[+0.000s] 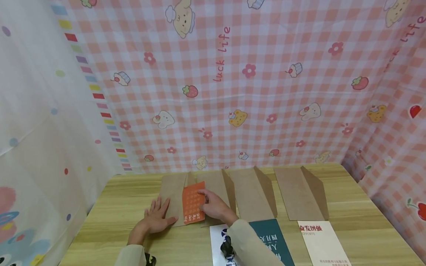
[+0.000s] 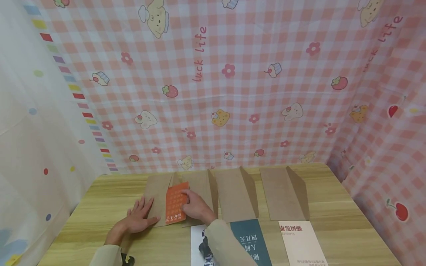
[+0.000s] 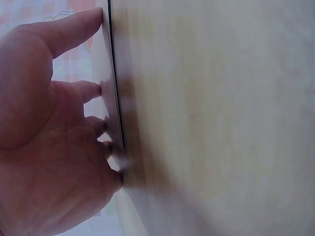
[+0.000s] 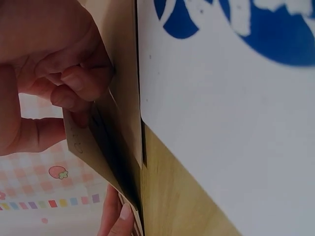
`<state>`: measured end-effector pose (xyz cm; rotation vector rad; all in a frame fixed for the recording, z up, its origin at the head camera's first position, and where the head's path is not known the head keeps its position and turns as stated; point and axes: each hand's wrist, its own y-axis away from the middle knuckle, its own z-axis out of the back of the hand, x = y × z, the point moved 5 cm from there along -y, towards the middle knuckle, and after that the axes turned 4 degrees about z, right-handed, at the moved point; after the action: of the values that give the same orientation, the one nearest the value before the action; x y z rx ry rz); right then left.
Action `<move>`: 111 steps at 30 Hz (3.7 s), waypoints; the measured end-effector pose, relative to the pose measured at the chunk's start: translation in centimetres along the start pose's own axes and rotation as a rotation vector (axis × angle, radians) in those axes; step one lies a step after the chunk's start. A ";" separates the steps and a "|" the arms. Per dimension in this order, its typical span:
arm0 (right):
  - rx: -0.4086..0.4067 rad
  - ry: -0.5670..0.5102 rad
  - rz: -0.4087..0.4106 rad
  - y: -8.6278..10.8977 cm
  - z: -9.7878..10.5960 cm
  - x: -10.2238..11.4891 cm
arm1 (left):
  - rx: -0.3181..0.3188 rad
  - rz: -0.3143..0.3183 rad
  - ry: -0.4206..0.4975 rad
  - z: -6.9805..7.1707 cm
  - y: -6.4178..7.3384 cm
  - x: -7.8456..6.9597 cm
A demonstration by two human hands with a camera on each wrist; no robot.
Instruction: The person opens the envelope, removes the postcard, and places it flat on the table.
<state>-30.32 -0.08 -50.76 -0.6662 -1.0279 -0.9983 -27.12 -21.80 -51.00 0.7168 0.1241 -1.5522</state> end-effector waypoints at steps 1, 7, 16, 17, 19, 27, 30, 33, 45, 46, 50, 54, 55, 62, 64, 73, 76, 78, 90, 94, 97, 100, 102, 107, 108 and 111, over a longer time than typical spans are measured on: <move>0.004 -0.005 0.000 0.0 0.0 0.0 | 0.001 0.001 0.000 0.0 0.0 0.1; 0.013 -0.048 -0.007 0.2 -0.1 -0.2 | 0.000 0.001 -0.005 -0.2 -0.1 0.3; -0.017 -0.077 -0.018 0.3 0.2 -0.4 | 0.003 0.000 0.000 -0.1 -0.1 0.1; -0.020 -0.078 -0.021 0.3 0.2 -0.4 | 0.004 0.000 0.000 -0.1 -0.1 0.1; -0.025 -0.080 -0.028 0.3 0.3 -0.4 | 0.004 0.001 0.001 -0.1 -0.1 0.1; -0.051 -0.064 -0.044 0.3 0.4 -0.5 | -0.001 0.006 0.000 -0.1 0.0 0.0; -0.063 -0.051 -0.048 0.3 0.5 -0.5 | 0.001 0.007 0.001 -0.1 0.0 0.1; -0.074 -0.045 -0.044 0.3 0.6 -0.4 | 0.000 0.007 0.001 -0.1 0.0 0.1; -0.102 -0.026 -0.025 0.3 1.3 -0.4 | 0.003 0.005 -0.005 -0.1 -0.1 0.1; -0.107 -0.025 -0.026 0.3 1.4 -0.4 | 0.005 0.005 -0.005 0.0 -0.1 0.1; -0.132 -0.024 -0.048 0.4 1.6 -0.6 | 0.006 0.002 0.007 0.0 -0.1 0.1; -0.141 -0.026 -0.071 0.5 1.7 -0.6 | 0.011 0.000 0.016 -0.1 0.0 0.1; -0.139 -0.032 -0.075 0.5 1.8 -0.6 | 0.012 0.002 0.013 -0.1 0.0 0.1; -0.102 -0.121 -0.075 0.8 1.9 -0.2 | 0.000 0.014 -0.010 -0.2 -0.2 0.2; -0.097 -0.127 -0.065 0.8 1.9 -0.2 | 0.000 0.017 -0.014 -0.2 -0.2 0.1; -0.086 -0.145 -0.017 1.0 2.4 -0.2 | -0.002 0.015 -0.015 0.0 -0.2 0.0; -0.083 -0.153 -0.012 1.2 2.6 -0.1 | -0.009 0.011 -0.016 0.0 0.0 -0.2; -0.081 -0.160 -0.008 1.3 2.7 0.0 | -0.011 0.011 -0.018 0.0 0.0 -0.3; -0.047 -0.184 0.009 1.8 2.9 0.2 | -0.011 0.012 -0.029 0.0 -0.1 -0.3; -0.034 -0.183 0.007 2.1 2.9 0.4 | -0.015 0.013 -0.037 0.0 -0.1 -0.2; -0.026 -0.181 0.003 2.3 3.0 0.6 | -0.018 0.011 -0.042 0.0 -0.1 -0.2; -0.027 -0.177 0.011 2.6 3.0 0.8 | -0.016 0.012 -0.046 -0.1 -0.2 -0.1; -0.033 -0.173 0.017 2.7 3.0 0.9 | -0.014 0.014 -0.047 -0.1 -0.2 -0.1; -0.049 -0.172 0.019 2.9 3.0 0.9 | -0.006 0.020 -0.048 -0.2 -0.3 0.0; -0.050 -0.174 0.018 3.0 3.0 0.9 | -0.005 0.020 -0.047 -0.2 -0.3 0.0; -0.045 -0.180 0.017 3.1 2.9 1.0 | -0.004 0.021 -0.048 -0.1 -0.3 0.0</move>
<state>-28.39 3.27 -48.75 -0.8114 -1.1574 -0.9616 -27.34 -21.66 -51.19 0.6755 0.0838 -1.5470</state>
